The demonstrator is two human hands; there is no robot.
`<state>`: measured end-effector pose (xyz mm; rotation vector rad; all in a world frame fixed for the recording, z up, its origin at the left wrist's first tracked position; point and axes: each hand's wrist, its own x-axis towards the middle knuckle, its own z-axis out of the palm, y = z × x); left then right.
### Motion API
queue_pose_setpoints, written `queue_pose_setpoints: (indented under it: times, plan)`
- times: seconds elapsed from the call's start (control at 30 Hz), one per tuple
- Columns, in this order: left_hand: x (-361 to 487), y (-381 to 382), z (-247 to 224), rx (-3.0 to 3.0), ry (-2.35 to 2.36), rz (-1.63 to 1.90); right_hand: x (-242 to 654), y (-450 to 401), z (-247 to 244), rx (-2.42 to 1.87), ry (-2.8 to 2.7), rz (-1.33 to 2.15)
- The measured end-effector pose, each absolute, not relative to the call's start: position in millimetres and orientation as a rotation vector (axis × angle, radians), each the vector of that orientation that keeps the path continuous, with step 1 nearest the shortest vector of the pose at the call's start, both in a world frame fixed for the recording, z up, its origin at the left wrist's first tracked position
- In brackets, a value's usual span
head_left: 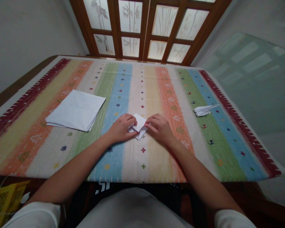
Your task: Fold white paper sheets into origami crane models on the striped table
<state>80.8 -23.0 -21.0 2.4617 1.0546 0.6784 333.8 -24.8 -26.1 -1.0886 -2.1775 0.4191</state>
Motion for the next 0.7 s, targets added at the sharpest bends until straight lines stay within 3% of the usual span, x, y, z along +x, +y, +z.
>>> queue_pose_setpoints:
  times: [0.27, 0.5, 0.7]
  plan:
    - [75.8, -17.2, -24.4, 2.327, 1.072, 0.819, 334.3, -41.6, -17.6, -0.855, -2.309, 0.416]
    - [77.6, -18.4, -23.8, 2.290, 0.985, 0.921, 327.5, -56.9, -6.2, -0.900, -2.594, 0.038]
    - [81.6, -20.6, -24.7, 2.294, 0.952, 0.985, 318.4, -61.4, -3.9, -0.906, -2.613, -0.067]
